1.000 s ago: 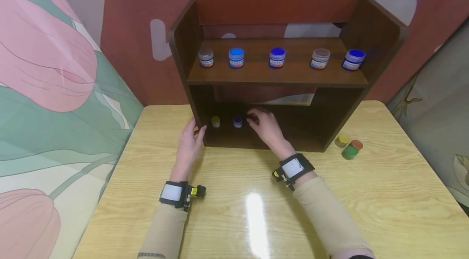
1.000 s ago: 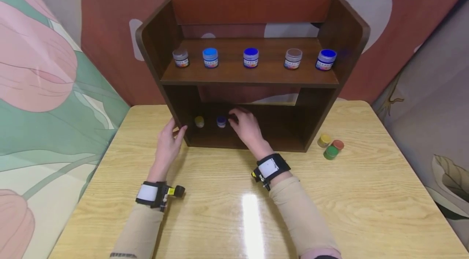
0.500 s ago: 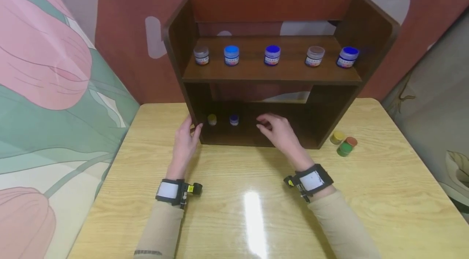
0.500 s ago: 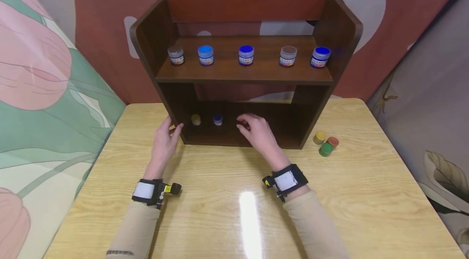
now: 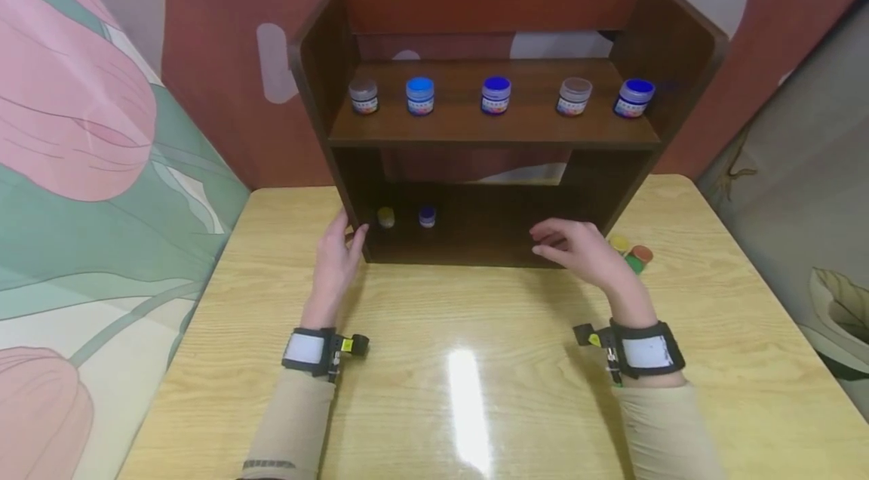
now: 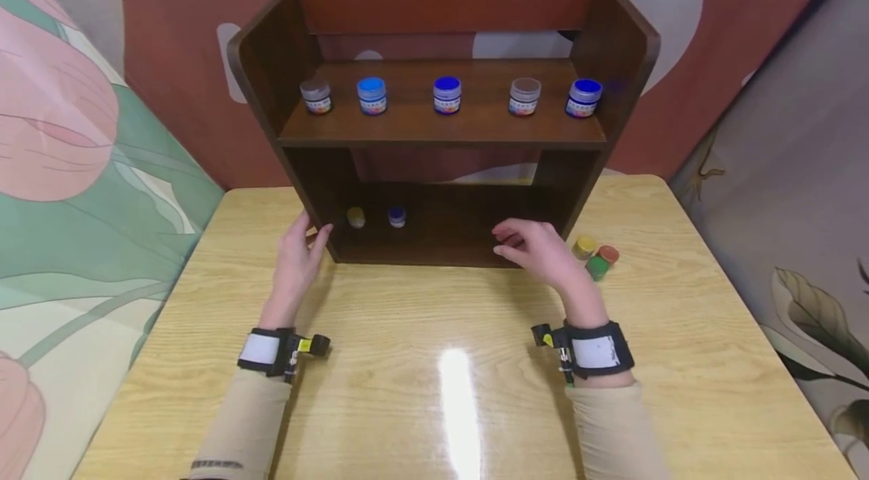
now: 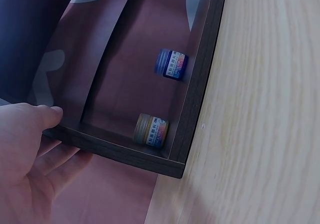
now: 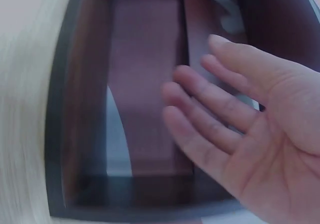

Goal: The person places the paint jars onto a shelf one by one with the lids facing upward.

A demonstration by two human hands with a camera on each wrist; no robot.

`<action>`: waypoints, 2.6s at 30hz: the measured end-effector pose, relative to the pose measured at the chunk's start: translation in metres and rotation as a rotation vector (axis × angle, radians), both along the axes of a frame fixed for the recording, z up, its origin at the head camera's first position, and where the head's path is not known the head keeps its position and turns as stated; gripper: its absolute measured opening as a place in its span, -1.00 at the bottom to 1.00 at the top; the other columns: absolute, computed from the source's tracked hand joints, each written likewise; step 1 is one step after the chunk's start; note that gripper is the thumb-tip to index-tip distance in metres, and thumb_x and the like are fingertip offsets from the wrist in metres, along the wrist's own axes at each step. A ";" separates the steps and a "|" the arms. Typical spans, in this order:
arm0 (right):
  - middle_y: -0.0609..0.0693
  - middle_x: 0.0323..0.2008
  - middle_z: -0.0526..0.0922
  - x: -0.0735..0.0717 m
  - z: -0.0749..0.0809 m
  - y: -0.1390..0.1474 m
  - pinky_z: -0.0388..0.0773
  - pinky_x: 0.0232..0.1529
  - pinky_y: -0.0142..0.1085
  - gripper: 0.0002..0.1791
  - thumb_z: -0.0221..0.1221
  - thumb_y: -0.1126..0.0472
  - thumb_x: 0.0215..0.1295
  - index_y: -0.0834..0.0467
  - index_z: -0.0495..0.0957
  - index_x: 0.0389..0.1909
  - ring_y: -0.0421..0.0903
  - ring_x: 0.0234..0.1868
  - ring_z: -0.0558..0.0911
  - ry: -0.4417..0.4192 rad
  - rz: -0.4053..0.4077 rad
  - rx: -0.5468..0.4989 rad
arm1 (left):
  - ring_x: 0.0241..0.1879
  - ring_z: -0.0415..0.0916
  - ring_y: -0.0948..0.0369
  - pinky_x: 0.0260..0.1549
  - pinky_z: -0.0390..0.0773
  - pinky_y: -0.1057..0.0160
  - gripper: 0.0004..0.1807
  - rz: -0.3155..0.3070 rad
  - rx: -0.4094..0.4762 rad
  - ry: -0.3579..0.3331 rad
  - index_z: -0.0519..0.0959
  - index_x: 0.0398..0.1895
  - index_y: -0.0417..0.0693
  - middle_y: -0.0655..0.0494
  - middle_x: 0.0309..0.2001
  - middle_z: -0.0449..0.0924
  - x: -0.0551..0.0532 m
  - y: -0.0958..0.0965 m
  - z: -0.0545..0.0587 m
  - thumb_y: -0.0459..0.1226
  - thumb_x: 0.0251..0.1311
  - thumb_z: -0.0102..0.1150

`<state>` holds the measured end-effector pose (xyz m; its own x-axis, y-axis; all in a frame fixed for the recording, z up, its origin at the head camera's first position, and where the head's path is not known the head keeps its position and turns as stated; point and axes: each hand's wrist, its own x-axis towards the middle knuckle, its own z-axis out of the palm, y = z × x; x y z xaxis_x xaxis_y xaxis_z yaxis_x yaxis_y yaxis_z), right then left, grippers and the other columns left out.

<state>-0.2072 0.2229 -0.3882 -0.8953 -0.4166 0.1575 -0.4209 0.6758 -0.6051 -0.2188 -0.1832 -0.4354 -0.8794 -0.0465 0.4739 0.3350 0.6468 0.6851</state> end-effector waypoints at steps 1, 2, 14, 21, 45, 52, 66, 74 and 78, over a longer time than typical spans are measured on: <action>0.23 -0.07 0.73 0.002 0.001 0.006 0.72 -0.10 -0.21 -0.73 0.26 0.24 0.36 0.27 0.61 0.01 0.07 -0.11 0.74 -0.012 0.005 0.006 | 0.17 0.58 -0.09 0.01 0.72 -0.01 -0.71 0.000 0.001 -0.001 0.47 0.14 -0.20 -0.21 0.09 0.61 0.000 0.000 0.000 -0.30 0.43 0.10; 0.25 -0.07 0.72 0.003 0.001 0.012 0.71 -0.11 -0.26 -0.73 0.26 0.25 0.35 0.28 0.61 0.00 0.08 -0.11 0.74 -0.024 0.004 0.009 | 0.17 0.58 -0.09 0.01 0.72 -0.01 -0.71 0.001 0.000 -0.002 0.47 0.14 -0.19 -0.21 0.10 0.61 0.000 0.000 0.000 -0.29 0.43 0.10; 0.10 -0.22 0.76 0.017 0.002 0.067 0.64 -0.18 -0.34 -0.85 0.30 0.32 0.27 0.25 0.68 -0.16 -0.06 -0.19 0.70 -0.093 -0.004 0.159 | 0.15 0.59 -0.09 0.01 0.72 0.00 -0.71 -0.002 0.000 0.018 0.48 0.13 -0.20 -0.21 0.08 0.62 0.000 0.001 -0.003 -0.30 0.42 0.11; 0.35 -0.07 0.70 0.023 0.004 0.093 0.66 -0.14 -0.08 -0.71 0.26 0.39 0.26 0.38 0.60 -0.01 0.19 -0.12 0.69 -0.140 -0.122 0.190 | 0.13 0.60 -0.11 -0.02 0.73 -0.03 -0.71 0.006 -0.009 0.042 0.48 0.14 -0.20 -0.23 0.08 0.63 0.001 0.002 -0.001 -0.31 0.43 0.10; 0.47 0.06 0.49 0.015 -0.029 0.110 0.44 0.17 0.35 -0.63 0.20 0.49 0.26 0.37 0.58 0.10 0.43 0.10 0.49 -0.139 -0.253 0.329 | 0.14 0.59 -0.12 -0.01 0.72 -0.05 -0.70 0.004 -0.006 0.019 0.47 0.15 -0.22 -0.23 0.09 0.61 -0.001 0.001 0.003 -0.30 0.43 0.10; 0.40 -0.05 0.58 0.011 -0.030 0.111 0.55 0.00 0.25 -0.63 0.27 0.47 0.21 0.34 0.61 0.07 0.32 -0.02 0.56 -0.143 -0.243 0.341 | 0.14 0.59 -0.11 -0.01 0.72 -0.05 -0.68 0.009 -0.012 0.017 0.47 0.17 -0.21 -0.23 0.09 0.61 0.000 0.001 0.004 -0.30 0.43 0.10; 0.27 -0.19 0.68 0.006 -0.037 0.112 0.54 -0.25 -0.03 -0.54 0.26 0.03 0.34 0.35 0.56 0.00 0.15 -0.18 0.56 -0.227 -0.357 0.324 | 0.15 0.60 -0.10 -0.02 0.73 -0.03 -0.68 0.009 -0.023 0.023 0.47 0.18 -0.18 -0.22 0.11 0.61 -0.002 0.000 0.001 -0.29 0.43 0.10; 0.38 -0.13 0.66 0.008 -0.030 0.111 0.54 -0.06 0.21 -0.68 0.32 0.34 0.20 0.35 0.59 -0.03 0.28 -0.09 0.61 -0.104 -0.275 0.291 | 0.15 0.60 -0.09 -0.03 0.73 -0.02 -0.69 0.014 -0.028 0.021 0.47 0.17 -0.16 -0.21 0.10 0.62 -0.002 0.000 0.000 -0.27 0.43 0.10; 0.42 -0.07 0.64 0.010 -0.028 0.108 0.52 0.04 0.28 -0.64 0.32 0.51 0.10 0.37 0.62 -0.04 0.33 -0.04 0.60 -0.111 -0.224 0.302 | 0.14 0.60 -0.08 -0.02 0.73 -0.02 -0.69 0.017 -0.026 0.018 0.47 0.17 -0.15 -0.20 0.10 0.62 -0.001 0.000 0.000 -0.27 0.43 0.10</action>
